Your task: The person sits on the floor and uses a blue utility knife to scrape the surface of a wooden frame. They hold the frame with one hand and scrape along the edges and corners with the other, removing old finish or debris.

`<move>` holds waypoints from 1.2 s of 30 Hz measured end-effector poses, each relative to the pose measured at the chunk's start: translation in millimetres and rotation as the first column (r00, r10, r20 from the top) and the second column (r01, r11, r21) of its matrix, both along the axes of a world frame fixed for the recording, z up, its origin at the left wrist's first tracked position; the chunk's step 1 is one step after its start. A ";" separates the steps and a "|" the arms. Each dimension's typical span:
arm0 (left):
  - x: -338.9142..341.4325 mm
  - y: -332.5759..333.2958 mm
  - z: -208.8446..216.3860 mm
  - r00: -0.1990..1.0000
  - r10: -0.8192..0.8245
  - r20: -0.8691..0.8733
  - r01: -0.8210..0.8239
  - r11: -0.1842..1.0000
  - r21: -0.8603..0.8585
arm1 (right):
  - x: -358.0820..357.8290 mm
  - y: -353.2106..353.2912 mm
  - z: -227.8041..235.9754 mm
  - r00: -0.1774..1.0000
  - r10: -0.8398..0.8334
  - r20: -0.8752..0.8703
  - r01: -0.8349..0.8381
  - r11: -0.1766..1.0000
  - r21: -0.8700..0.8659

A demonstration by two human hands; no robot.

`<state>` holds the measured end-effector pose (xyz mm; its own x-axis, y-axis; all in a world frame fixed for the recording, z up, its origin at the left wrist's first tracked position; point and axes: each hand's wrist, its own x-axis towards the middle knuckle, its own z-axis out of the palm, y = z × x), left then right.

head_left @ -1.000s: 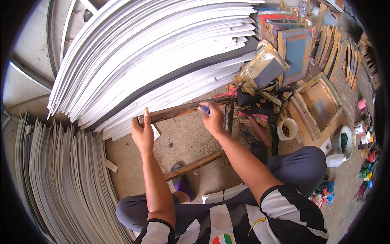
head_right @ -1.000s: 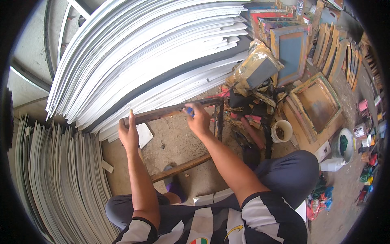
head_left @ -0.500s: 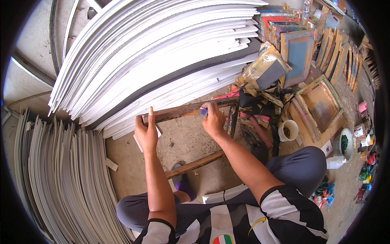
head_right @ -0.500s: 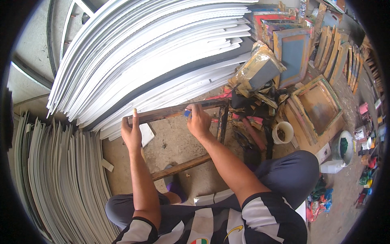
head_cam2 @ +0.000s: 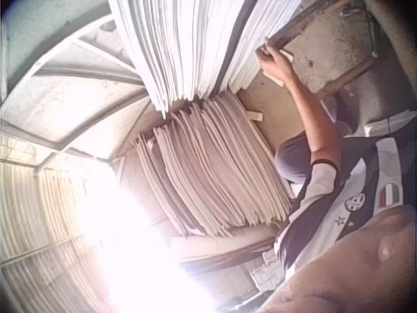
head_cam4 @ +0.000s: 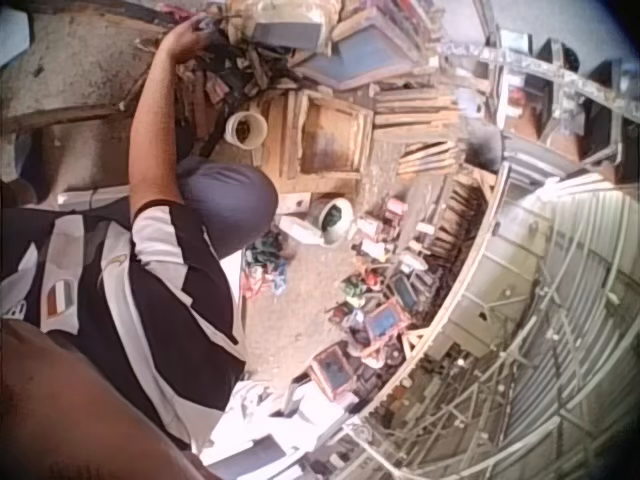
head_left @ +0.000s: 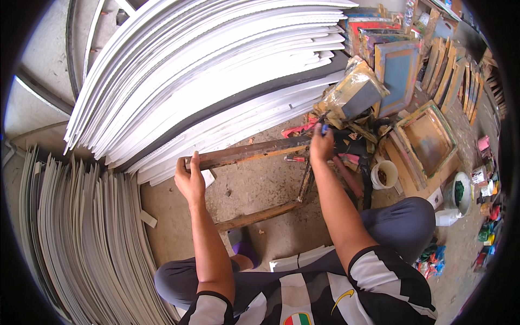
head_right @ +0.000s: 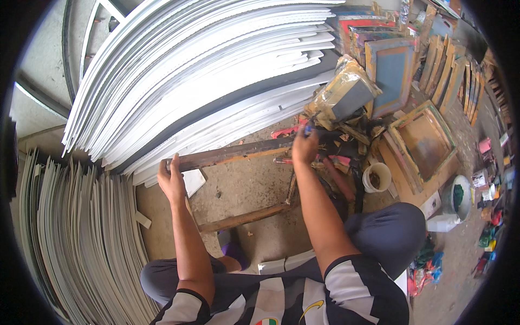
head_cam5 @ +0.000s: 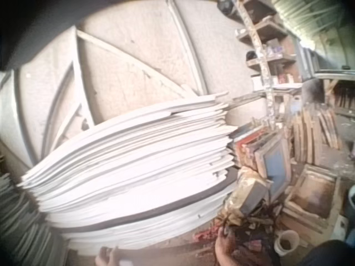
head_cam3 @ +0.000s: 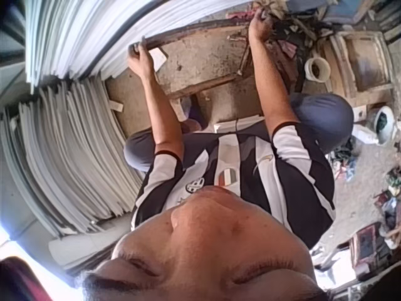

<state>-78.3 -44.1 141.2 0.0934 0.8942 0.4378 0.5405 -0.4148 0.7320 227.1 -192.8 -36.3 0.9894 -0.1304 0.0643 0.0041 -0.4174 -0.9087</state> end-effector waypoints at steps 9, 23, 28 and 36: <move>-36.6 26.3 -18.3 0.922 -0.220 0.317 0.319 0.898 -0.304 | -17.4 -16.6 25.6 0.953 0.088 0.289 -0.117 0.990 0.085; 5.2 -10.7 20.7 0.858 -0.458 0.233 0.513 0.796 -0.322 | -244.7 32.4 104.5 0.571 0.796 0.199 -0.697 0.342 0.630; 1.6 -9.3 21.3 0.862 -0.466 0.200 0.507 0.794 -0.336 | -251.1 40.5 107.6 0.506 0.840 0.194 -0.700 0.269 0.661; 12.0 -18.3 27.6 0.890 -0.405 0.208 0.453 0.833 -0.318 | -238.8 43.3 109.7 0.538 0.811 0.231 -0.727 0.307 0.614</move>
<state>-66.3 -62.4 168.8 0.4690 0.8720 0.1401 0.2611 -0.2884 0.9212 -11.7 -149.5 73.4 0.6544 0.7301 0.1966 -0.0827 0.3275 -0.9412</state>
